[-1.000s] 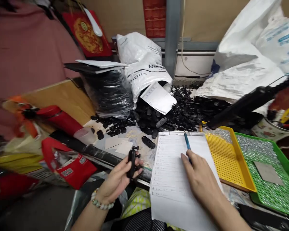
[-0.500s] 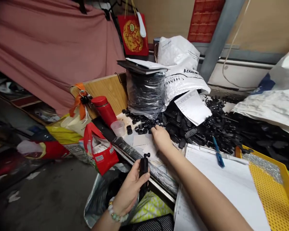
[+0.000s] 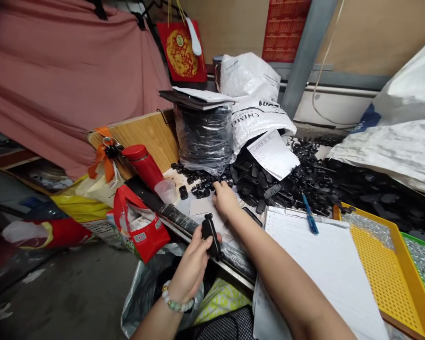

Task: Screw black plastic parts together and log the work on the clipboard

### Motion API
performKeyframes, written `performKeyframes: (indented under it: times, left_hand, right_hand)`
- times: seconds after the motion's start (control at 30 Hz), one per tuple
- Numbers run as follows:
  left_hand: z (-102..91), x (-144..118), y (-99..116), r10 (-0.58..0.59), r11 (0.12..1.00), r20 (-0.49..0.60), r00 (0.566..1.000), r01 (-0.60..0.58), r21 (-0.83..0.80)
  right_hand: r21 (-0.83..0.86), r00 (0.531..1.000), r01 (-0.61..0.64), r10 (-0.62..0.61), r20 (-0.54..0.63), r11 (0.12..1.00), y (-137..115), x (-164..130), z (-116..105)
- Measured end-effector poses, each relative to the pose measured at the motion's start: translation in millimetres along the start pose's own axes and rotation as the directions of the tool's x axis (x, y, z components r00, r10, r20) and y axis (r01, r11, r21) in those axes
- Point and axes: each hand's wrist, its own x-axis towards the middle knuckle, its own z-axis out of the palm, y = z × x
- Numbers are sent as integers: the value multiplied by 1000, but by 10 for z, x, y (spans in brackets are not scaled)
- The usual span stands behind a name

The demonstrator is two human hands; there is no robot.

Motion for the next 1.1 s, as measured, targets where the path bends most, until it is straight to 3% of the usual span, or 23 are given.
performKeyframes:
  times: [0.13,0.23,0.3,0.33,0.4,0.47,0.57,0.73,0.83,0.97,1.1]
  left_hand:
    - [136,-16,2,12,1000,117,993,-15,28]
    - [367,-17,-85,3,999,200,980,-11,38]
    - [564,-21,-183,2,998,232,973,-16,58]
    - [665,-27,-237,-3,997,241,971,-16,79]
    - [856,-49,-337,-22,991,260,965,-13,132]
    - [1014,-87,-409,-41,984,302,953,-15,179]
    - [1179,-160,-454,-66,978,359,931,-11,208]
    - [1298,-243,-446,-174,977,447,877,98,188]
    - [1327,-248,-441,-181,975,516,837,86,203]
    - [1377,-244,-432,-159,966,507,847,27,257]
    - [1421,-252,-409,-158,964,450,879,40,261]
  right_hand:
    - [236,996,-19,40,-83,972,206,-573,-511]
    - [617,977,30,108,-184,786,289,-1220,-763]
    - [721,961,59,157,-229,690,297,-1620,-772]
    - [717,949,76,169,-265,693,301,-1785,-737]
    - [614,914,113,160,-372,781,337,-2036,-636]
    - [456,874,123,121,-471,881,420,-2202,-554]
    - [339,834,95,111,-540,936,587,-2366,-538]
    - [280,837,83,85,-541,957,786,-2560,-665]
    - [176,830,91,23,-557,980,845,-2654,-727]
    - [103,830,101,-27,-558,989,876,-2716,-780]
    - [137,834,42,40,-551,990,915,-2657,-779]
